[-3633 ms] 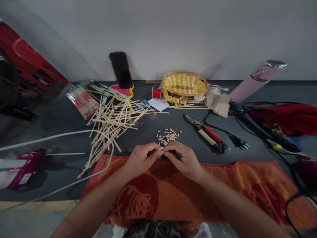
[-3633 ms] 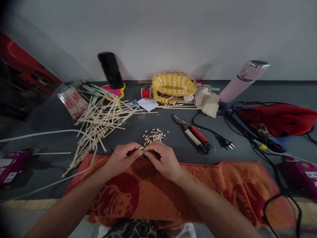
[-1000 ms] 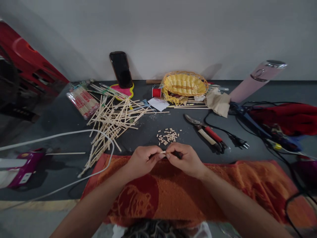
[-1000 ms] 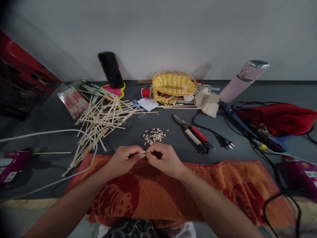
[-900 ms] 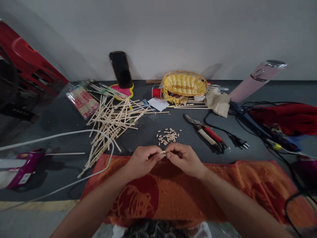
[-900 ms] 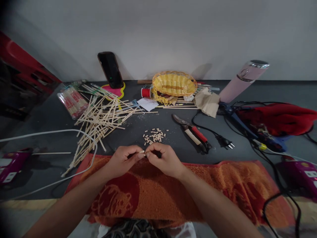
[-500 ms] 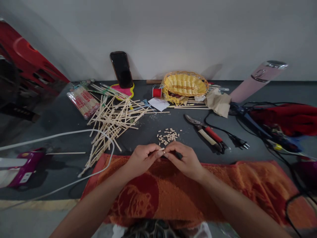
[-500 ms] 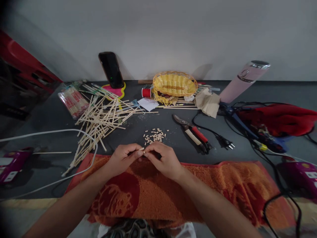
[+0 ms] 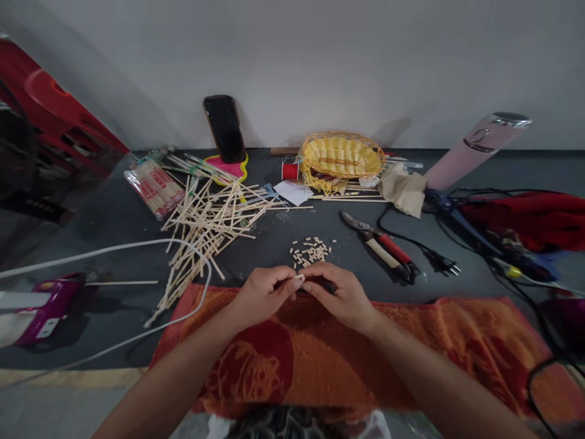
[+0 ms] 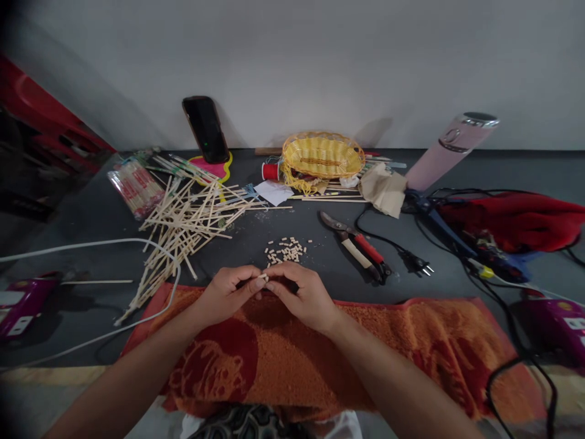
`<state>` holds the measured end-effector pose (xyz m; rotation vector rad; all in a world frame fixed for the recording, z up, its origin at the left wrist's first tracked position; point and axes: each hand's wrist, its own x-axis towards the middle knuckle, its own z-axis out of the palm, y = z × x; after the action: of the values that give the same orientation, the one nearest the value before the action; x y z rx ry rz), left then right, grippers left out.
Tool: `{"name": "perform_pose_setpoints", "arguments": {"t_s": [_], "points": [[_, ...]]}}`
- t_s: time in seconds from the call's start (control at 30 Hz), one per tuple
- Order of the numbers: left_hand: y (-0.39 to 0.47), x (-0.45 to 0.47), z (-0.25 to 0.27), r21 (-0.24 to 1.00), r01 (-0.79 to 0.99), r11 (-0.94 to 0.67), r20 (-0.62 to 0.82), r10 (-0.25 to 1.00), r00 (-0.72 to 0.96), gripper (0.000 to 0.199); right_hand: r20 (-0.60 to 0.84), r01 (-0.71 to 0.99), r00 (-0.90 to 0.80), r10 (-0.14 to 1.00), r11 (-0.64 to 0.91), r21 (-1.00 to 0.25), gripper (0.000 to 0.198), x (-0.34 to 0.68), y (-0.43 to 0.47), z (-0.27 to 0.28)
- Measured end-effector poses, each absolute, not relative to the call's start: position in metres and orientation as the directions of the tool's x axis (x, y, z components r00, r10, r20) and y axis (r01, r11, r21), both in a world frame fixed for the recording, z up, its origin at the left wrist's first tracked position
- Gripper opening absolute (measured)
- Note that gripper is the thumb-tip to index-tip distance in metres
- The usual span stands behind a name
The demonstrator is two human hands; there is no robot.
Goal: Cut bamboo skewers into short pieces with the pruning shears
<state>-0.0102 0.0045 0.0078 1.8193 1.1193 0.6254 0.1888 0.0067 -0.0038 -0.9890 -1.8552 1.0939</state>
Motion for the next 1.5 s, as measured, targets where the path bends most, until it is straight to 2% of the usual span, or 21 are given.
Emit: {"name": "perform_pose_setpoints", "arguments": {"t_s": [0.3, 0.5, 0.87, 1.1, 1.33, 1.5], "points": [[0.0049, -0.0096, 0.0073, 0.86, 0.461, -0.218, -0.003, 0.902, 0.432, 0.029, 0.212, 0.236, -0.386, 0.898, 0.318, -0.918, 0.008, 0.187, 0.0064, -0.0065], [0.0058, -0.0091, 0.0107, 0.926, 0.353, -0.133, -0.056, 0.877, 0.478, 0.029, 0.353, 0.201, -0.359, 0.864, 0.441, -0.875, 0.008, 0.1872, 0.0085, -0.0069], [0.0071, -0.011, 0.0099, 0.925, 0.368, -0.093, -0.098, 0.878, 0.469, 0.03, 0.398, 0.262, -0.435, 0.808, 0.536, -0.803, 0.016, 0.1917, 0.0069, -0.0046], [0.0068, -0.0114, 0.0097, 0.924, 0.368, -0.108, -0.088, 0.874, 0.478, 0.031, 0.397, 0.264, -0.398, 0.827, 0.518, -0.813, 0.011, 0.1902, 0.0068, -0.0033], [0.0066, -0.0106, 0.0085, 0.898, 0.411, -0.157, -0.053, 0.889, 0.455, 0.028, 0.302, 0.289, -0.42, 0.855, 0.442, -0.849, 0.01, 0.1915, 0.0087, -0.004], [0.0058, -0.0092, 0.0072, 0.929, 0.359, -0.089, -0.067, 0.914, 0.401, 0.022, 0.278, 0.328, -0.366, 0.888, 0.403, -0.854, 0.01, 0.1914, 0.0093, -0.0057]]}}
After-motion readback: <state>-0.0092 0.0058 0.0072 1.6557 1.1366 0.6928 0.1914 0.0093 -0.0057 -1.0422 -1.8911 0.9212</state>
